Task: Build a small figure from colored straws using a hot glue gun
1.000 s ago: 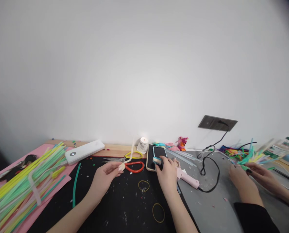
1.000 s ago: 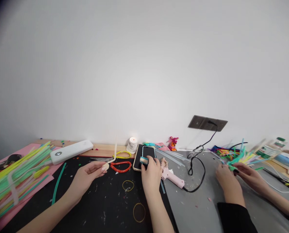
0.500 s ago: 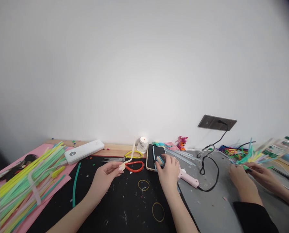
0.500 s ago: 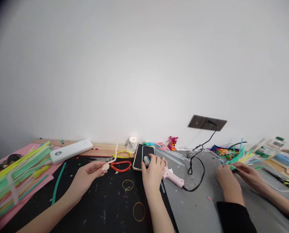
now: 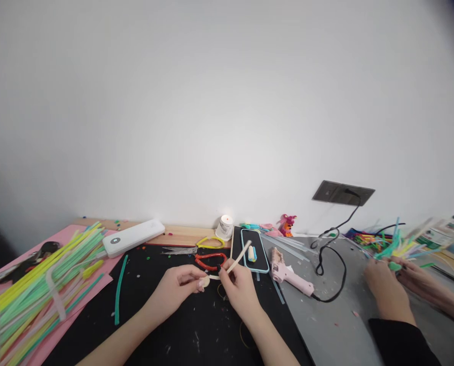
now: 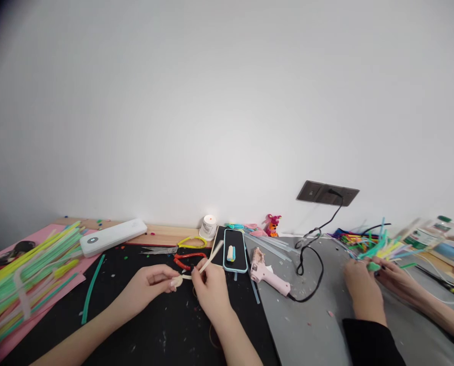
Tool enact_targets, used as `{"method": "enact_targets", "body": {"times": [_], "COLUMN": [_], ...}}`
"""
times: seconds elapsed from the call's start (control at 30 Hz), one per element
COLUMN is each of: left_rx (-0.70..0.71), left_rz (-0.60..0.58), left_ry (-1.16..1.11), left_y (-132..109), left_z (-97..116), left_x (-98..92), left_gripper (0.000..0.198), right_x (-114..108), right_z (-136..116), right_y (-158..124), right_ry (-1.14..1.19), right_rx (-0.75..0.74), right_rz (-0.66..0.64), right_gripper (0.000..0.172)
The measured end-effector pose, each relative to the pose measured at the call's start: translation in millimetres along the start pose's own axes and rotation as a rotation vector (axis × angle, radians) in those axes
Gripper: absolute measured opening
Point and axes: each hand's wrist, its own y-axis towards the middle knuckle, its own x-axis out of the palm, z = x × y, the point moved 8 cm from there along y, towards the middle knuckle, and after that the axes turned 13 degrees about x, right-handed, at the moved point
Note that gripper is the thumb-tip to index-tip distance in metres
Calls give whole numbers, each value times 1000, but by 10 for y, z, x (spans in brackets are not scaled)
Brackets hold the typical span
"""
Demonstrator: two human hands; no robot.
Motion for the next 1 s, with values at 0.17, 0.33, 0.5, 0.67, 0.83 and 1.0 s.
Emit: {"method": "enact_targets", "body": {"times": [0.17,0.33,0.5,0.67,0.83,1.0], "left_rx": [-18,-76,-126,-162,-175,-171], "left_rz": [52,121,150,166,172,180], "left_ry": [-47,-122,-160,-184,-208,-244], "left_y": [24,20,-1,-18,-29,-27], "left_z": [-17,-62,-73,-78,-120,-146], "left_x": [-43,-96,-97,-99,-100,-94], "left_gripper": [15,18,21,22,23,25], "right_x": [41,107,140,169,185,204], "right_z": [10,3,-18,-11,13,30], "right_y": [2,-25,-44,-53,-51,-48], "right_ry": [33,48,74,105,132,158], "right_rx": [27,38,45,57,79,95], "right_rz": [-18,-45,-84,-112,-132,-150], "right_gripper": [24,24,22,21,20,20]}}
